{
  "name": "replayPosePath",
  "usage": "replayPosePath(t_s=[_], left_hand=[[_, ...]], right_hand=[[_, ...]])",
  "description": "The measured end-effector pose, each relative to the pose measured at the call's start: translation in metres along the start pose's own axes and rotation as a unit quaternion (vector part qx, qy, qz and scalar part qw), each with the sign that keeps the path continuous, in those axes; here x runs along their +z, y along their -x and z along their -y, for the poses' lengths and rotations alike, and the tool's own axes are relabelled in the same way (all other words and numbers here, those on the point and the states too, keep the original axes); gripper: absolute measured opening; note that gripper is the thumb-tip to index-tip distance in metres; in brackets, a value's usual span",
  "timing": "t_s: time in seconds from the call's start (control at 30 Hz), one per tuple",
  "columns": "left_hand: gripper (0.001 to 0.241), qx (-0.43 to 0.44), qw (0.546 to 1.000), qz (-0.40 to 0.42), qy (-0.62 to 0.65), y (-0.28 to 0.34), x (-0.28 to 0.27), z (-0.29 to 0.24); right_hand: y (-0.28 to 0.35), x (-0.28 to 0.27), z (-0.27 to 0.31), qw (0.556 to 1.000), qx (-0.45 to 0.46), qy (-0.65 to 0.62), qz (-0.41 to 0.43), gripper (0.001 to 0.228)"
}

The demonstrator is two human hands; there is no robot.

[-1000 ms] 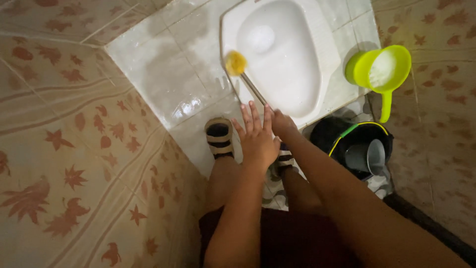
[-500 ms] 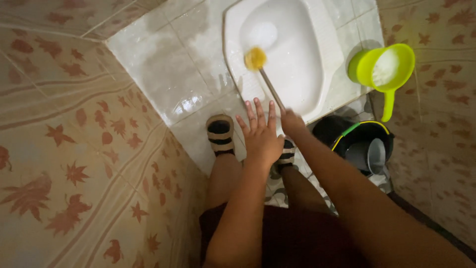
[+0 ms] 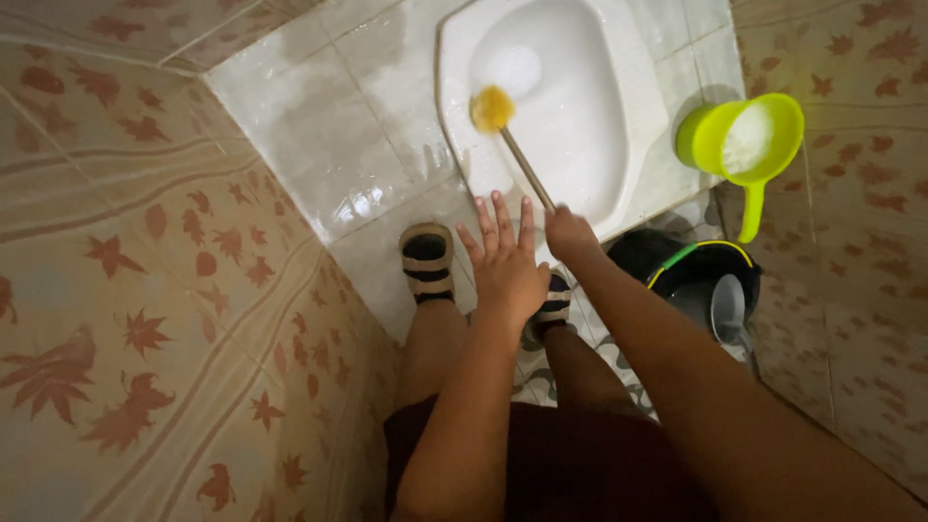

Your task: The person cleans a squat toilet by scrubbing the interior and exterior with a long-handled brush, pouring water from a bucket using a dipper, and applying a cleaning solution from a pitcher.

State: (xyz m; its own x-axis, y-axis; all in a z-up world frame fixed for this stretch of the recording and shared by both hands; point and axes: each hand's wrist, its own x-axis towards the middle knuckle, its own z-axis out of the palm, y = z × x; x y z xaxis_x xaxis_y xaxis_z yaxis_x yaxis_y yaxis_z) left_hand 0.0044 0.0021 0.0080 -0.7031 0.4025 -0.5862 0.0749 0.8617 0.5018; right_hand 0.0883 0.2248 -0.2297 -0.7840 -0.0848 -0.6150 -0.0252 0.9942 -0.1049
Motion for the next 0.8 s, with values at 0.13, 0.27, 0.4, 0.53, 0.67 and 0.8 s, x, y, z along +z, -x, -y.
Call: replayPosePath(t_s=[0.13, 0.27, 0.4, 0.53, 0.67, 0.8], left_hand=[[0.099, -0.002, 1.000, 0.026, 0.000, 0.000, -0.008, -0.001], [0.100, -0.005, 0.999, 0.033, -0.015, 0.000, -0.012, -0.001], [0.098, -0.046, 0.999, 0.024, -0.015, -0.004, -0.010, -0.002], [0.096, -0.082, 0.997, -0.014, 0.005, -0.004, -0.012, 0.008], [0.096, -0.086, 0.996, 0.003, 0.001, -0.002, -0.016, 0.007], [0.095, -0.078, 0.997, 0.000, 0.007, -0.004, -0.015, 0.011]], right_hand=[[0.123, 0.020, -0.031, 0.998, 0.001, -0.059, 0.006, 0.021], [0.142, 0.020, -0.040, 0.996, 0.025, 0.011, 0.080, 0.026], [0.005, -0.007, -0.013, 0.999, -0.020, 0.028, -0.020, 0.021], [0.003, -0.003, -0.006, 0.995, 0.038, -0.066, -0.056, 0.021], [0.135, 0.038, -0.010, 0.970, 0.153, -0.176, 0.065, 0.032], [0.138, 0.058, 0.018, 0.988, 0.109, -0.093, 0.054, 0.029]])
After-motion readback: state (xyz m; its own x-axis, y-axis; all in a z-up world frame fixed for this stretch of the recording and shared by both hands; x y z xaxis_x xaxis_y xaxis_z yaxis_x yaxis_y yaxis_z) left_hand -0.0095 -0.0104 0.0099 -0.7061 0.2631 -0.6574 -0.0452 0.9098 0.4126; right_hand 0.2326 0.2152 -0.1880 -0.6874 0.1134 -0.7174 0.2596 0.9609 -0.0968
